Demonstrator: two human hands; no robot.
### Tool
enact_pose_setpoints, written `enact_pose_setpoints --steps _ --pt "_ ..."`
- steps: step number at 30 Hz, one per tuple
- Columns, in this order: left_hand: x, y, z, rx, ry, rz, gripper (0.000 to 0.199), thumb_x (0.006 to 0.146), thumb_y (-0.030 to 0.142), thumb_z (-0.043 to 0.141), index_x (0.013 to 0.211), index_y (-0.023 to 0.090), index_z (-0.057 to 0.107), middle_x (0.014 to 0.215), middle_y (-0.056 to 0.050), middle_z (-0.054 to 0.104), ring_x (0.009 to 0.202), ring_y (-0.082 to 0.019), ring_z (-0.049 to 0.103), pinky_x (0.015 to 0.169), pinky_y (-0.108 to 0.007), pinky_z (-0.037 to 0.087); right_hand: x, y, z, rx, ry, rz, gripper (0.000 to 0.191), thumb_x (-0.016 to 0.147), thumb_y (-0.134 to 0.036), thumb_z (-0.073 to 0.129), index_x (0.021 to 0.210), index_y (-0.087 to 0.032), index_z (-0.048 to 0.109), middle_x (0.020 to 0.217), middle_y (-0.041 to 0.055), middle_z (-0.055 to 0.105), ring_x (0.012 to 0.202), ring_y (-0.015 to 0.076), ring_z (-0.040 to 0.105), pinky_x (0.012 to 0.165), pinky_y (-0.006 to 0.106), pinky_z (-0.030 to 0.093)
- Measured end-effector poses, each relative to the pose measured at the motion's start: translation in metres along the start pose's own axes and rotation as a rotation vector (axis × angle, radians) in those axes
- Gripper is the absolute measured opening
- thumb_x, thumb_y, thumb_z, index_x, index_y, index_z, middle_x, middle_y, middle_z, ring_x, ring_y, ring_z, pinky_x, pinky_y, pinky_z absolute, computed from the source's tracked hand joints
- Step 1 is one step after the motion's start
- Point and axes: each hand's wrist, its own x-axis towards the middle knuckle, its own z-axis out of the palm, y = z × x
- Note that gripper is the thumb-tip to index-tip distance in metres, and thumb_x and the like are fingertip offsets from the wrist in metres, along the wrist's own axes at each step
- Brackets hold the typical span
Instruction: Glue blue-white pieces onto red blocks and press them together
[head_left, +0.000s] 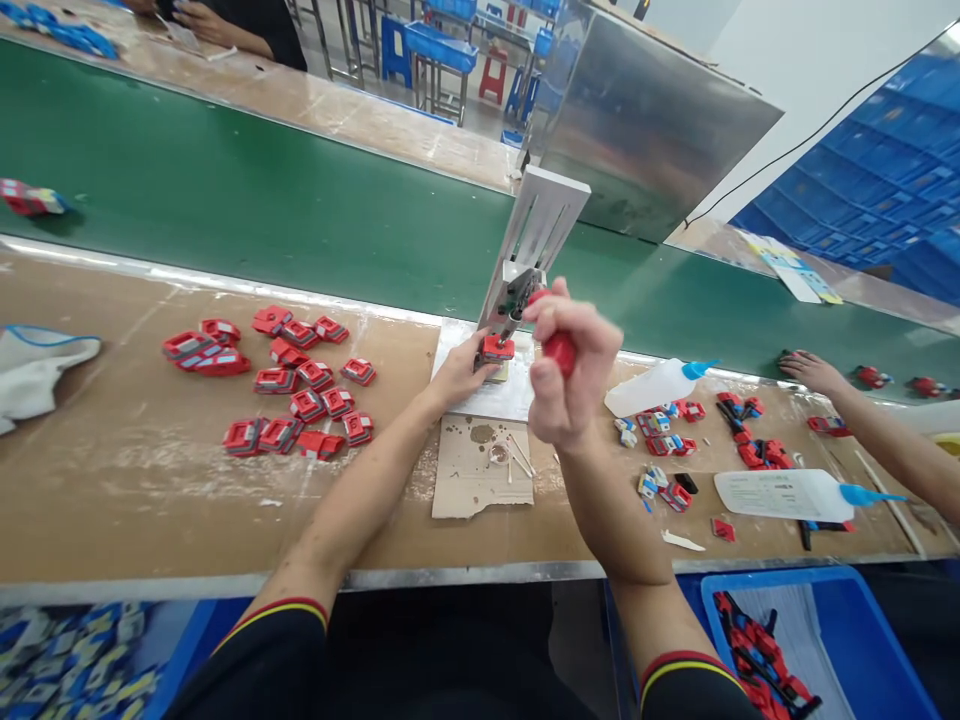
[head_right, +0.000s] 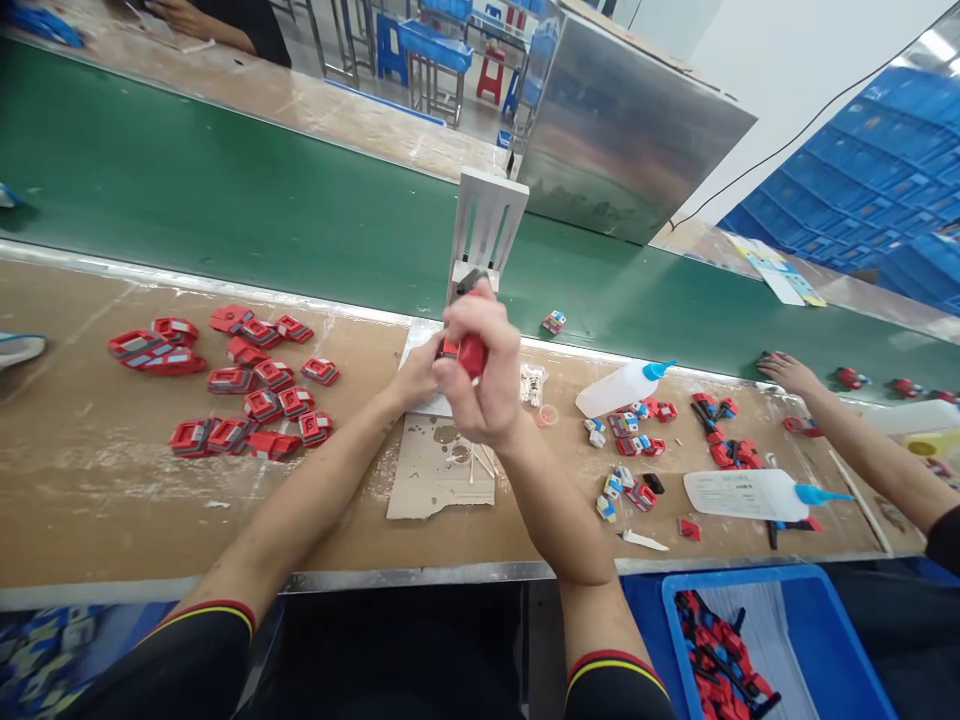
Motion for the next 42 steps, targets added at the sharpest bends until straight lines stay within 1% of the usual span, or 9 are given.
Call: enact_pose_setpoints --steps 6,10,14,21,28,31,35,39,42 --pt "0.001 -0.007 0.005 -0.003 0.011 -0.017 0.061 0.091 0.021 0.071 0.147 0.014 0.050 0.135 -0.015 0.073 0.125 -0.028 0.071 0.110 -0.044 0.057 -0.030 0.003 -0.002 -0.059 0.268 0.042 0.045 0.095 -0.067 0.036 0.129 -0.040 0.047 0.126 0.0111 0.054 0.142 0.0372 0.052 0.108 0.067 0.053" --pt "0.000 -0.006 0.007 0.001 0.038 -0.027 0.060 0.090 0.022 0.070 0.147 0.015 0.052 0.135 -0.015 0.073 0.125 -0.028 0.071 0.110 -0.045 0.057 -0.008 -0.016 -0.016 0.254 -0.006 0.442 0.044 0.095 -0.063 0.052 0.128 -0.035 0.042 0.117 0.0088 0.062 0.105 0.0276 0.071 0.080 0.047 0.063" --pt "-0.001 -0.004 0.007 0.004 0.039 -0.028 0.059 0.091 0.024 0.069 0.147 0.014 0.052 0.134 -0.016 0.073 0.125 -0.028 0.071 0.110 -0.044 0.057 0.003 -0.027 -0.026 0.460 -0.090 0.596 0.048 0.091 -0.062 0.066 0.123 -0.035 0.041 0.093 -0.0001 0.063 0.064 0.0155 0.061 0.053 0.033 0.050" --pt "0.000 -0.002 0.007 -0.006 0.047 -0.046 0.059 0.092 0.024 0.069 0.147 0.016 0.052 0.129 -0.015 0.075 0.122 -0.029 0.072 0.108 -0.046 0.057 -0.001 -0.029 -0.021 0.567 -0.028 0.654 0.055 0.082 -0.056 0.076 0.120 -0.035 0.042 0.089 -0.0028 0.061 0.058 0.0130 0.053 0.052 0.033 0.044" --pt "0.001 -0.001 0.007 0.057 0.060 -0.030 0.053 0.090 0.021 0.072 0.140 0.017 0.057 0.127 -0.014 0.075 0.123 -0.028 0.070 0.110 -0.046 0.055 -0.011 -0.011 -0.025 0.548 -0.104 0.636 0.055 0.084 -0.061 0.074 0.124 -0.034 0.048 0.082 -0.0034 0.063 0.060 0.0147 0.058 0.052 0.031 0.047" --pt "0.002 -0.003 0.006 0.104 0.080 -0.032 0.053 0.086 0.020 0.077 0.137 0.016 0.060 0.133 -0.017 0.072 0.131 -0.033 0.065 0.118 -0.053 0.048 -0.020 0.002 -0.036 0.458 -0.131 0.575 0.049 0.091 -0.065 0.064 0.127 -0.034 0.052 0.093 0.0009 0.067 0.075 0.0180 0.066 0.060 0.033 0.053" --pt "0.004 -0.005 0.002 0.060 0.007 -0.056 0.061 0.089 0.021 0.074 0.146 0.016 0.053 0.135 -0.016 0.073 0.126 -0.030 0.070 0.114 -0.050 0.052 -0.039 0.042 -0.041 0.008 -0.116 0.477 0.047 0.088 -0.061 0.067 0.121 -0.028 0.058 0.115 0.0091 0.070 0.104 0.0254 0.069 0.088 0.044 0.060" --pt "0.004 -0.007 -0.002 0.000 -0.016 -0.056 0.073 0.088 0.019 0.074 0.155 0.018 0.044 0.133 -0.013 0.075 0.123 -0.027 0.072 0.111 -0.044 0.056 -0.048 0.089 -0.020 -0.270 -0.247 0.492 0.063 0.081 -0.050 0.077 0.134 -0.022 0.057 0.138 0.0189 0.066 0.130 0.0368 0.062 0.115 0.061 0.048" --pt "0.004 -0.007 -0.003 0.010 -0.020 -0.040 0.067 0.089 0.020 0.073 0.151 0.018 0.048 0.138 -0.013 0.073 0.127 -0.027 0.071 0.113 -0.044 0.055 -0.043 0.112 0.000 -0.295 -0.267 0.463 0.072 0.084 -0.043 0.077 0.147 -0.023 0.049 0.145 0.0185 0.064 0.138 0.0370 0.057 0.120 0.059 0.045"
